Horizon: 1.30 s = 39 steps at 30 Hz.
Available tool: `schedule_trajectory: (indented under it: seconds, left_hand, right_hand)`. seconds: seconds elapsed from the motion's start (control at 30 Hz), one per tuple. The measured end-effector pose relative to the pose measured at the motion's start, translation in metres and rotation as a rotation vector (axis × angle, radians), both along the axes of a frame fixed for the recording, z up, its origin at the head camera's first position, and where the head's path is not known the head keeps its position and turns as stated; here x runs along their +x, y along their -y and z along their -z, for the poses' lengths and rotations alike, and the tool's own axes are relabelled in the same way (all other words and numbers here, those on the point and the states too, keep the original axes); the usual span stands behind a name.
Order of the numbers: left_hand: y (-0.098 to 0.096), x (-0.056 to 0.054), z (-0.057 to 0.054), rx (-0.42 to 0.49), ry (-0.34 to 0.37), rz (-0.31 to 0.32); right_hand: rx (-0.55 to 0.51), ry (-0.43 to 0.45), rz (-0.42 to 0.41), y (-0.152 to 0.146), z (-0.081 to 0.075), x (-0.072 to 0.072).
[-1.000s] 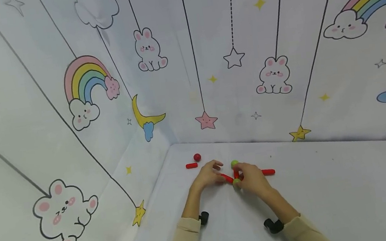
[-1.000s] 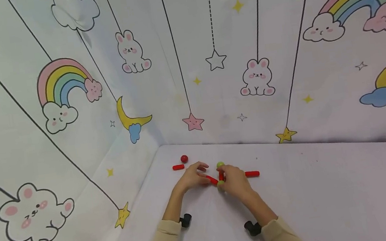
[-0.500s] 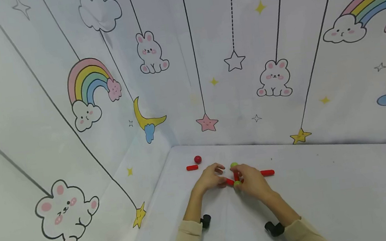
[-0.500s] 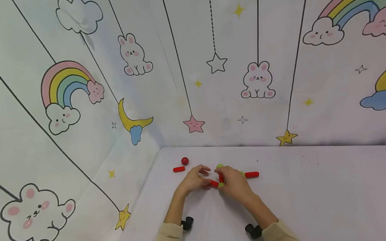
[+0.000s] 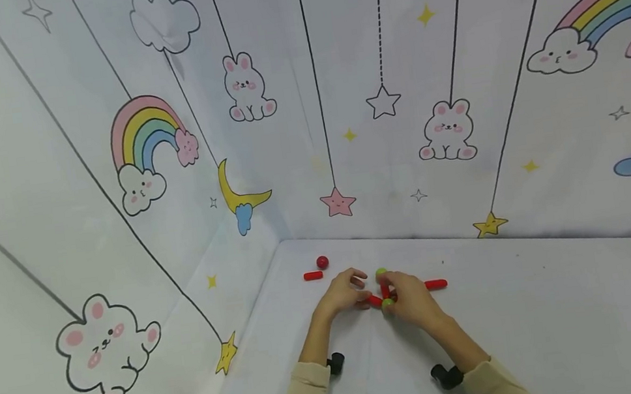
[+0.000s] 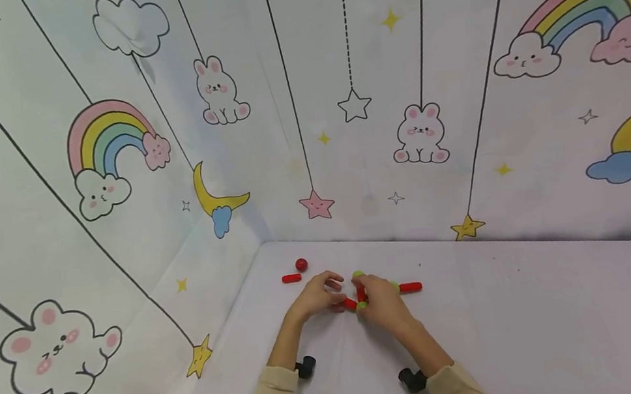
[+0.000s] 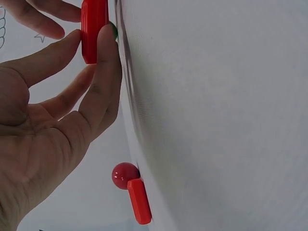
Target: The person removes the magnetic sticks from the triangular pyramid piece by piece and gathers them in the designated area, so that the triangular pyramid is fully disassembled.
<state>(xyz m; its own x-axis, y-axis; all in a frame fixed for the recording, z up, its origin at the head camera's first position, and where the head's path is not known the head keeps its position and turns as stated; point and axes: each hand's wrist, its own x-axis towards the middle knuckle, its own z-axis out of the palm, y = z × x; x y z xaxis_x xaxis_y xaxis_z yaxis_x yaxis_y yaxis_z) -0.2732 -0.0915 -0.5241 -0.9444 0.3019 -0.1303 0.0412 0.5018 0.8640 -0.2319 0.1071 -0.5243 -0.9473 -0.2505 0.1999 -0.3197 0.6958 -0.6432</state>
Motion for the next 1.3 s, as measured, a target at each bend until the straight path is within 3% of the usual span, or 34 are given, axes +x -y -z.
schedule_trajectory:
  seconds: [0.3,0.47,0.7,1.03,1.3]
  left_hand:
    - [0.004,-0.001,-0.002,0.015,-0.015,-0.005]
    - [0.008,0.002,0.0,0.032,0.011,-0.017]
    - [0.012,-0.001,-0.004,0.089,0.047,-0.019]
    - [0.022,-0.004,-0.009,0.085,0.023,-0.029]
    - [0.028,-0.003,-0.007,0.098,0.05,-0.038]
  right_hand:
    - [0.003,0.005,0.003,0.002,-0.003,0.002]
    - [0.016,0.01,0.008,0.004,-0.004,0.005]
    - [0.044,0.026,0.037,0.007,-0.008,0.004]
    - [0.057,0.031,-0.007,0.001,-0.008,0.004]
    - [0.066,0.039,-0.006,0.008,-0.006,0.0]
